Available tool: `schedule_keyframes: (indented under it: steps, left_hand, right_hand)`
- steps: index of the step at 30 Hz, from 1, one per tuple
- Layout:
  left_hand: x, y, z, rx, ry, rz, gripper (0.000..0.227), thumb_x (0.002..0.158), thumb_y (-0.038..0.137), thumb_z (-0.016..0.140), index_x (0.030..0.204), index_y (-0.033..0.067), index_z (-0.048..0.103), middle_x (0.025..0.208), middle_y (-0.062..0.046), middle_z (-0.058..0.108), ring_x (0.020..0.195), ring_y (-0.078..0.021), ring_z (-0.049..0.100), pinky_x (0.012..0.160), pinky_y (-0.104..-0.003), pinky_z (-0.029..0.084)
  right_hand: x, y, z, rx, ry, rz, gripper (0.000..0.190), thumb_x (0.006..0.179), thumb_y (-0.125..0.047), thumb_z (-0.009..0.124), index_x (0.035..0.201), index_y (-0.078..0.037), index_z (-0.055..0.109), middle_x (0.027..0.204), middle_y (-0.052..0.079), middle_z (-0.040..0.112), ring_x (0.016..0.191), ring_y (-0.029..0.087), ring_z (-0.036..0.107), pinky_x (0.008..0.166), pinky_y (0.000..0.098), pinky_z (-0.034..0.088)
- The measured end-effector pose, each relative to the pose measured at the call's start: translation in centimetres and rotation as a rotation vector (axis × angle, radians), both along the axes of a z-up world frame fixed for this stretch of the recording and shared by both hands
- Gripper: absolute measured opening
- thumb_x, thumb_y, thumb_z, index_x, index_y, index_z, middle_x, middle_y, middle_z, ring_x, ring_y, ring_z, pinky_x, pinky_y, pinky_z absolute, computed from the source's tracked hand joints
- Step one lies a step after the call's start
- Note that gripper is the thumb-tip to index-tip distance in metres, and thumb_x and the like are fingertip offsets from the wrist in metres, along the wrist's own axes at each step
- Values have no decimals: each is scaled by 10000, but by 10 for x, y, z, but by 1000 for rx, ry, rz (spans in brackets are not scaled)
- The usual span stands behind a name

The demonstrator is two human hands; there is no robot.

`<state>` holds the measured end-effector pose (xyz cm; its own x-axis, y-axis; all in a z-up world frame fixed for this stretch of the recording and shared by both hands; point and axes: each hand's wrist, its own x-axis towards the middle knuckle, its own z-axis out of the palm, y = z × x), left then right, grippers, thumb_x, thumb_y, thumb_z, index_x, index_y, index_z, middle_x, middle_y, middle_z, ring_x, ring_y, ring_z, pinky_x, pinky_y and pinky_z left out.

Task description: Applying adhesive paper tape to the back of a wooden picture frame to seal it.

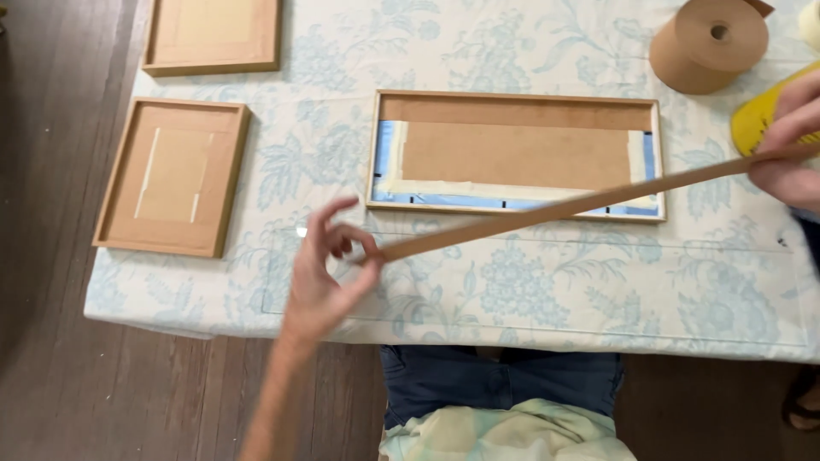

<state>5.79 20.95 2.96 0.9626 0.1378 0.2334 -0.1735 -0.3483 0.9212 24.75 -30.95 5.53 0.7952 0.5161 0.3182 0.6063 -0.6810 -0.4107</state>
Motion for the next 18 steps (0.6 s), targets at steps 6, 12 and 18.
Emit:
schedule_keyframes:
  steps: [6, 12, 18]
  left_hand:
    - [84, 28, 1, -229, 313, -282, 656, 860, 60, 712, 1465, 74, 457, 918, -18, 666, 851, -143, 671, 802, -270, 588]
    - [123, 33, -14, -105, 510, -254, 665, 839, 103, 724, 1463, 166, 503, 928, 18, 627, 711, -55, 510, 569, -215, 378]
    - [125, 12, 26, -20, 662, -156, 649, 850, 29, 690, 1470, 138, 533, 945, -56, 627, 864, -130, 575, 672, -284, 393]
  right_hand:
    - [-34, 51, -17, 511, 590, -262, 173, 934, -19, 724, 1072, -31, 620, 1030, 15, 547, 986, 106, 514, 853, 220, 403]
    - [-27, 58, -52, 374, 751, -511, 182, 876, -148, 833, 914, -105, 661, 777, -75, 576, 682, 24, 484, 572, 200, 361]
    - [-22, 72, -24, 284, 881, -468, 222, 856, -196, 855, 803, -121, 653, 637, -104, 411, 576, 23, 328, 513, 215, 238]
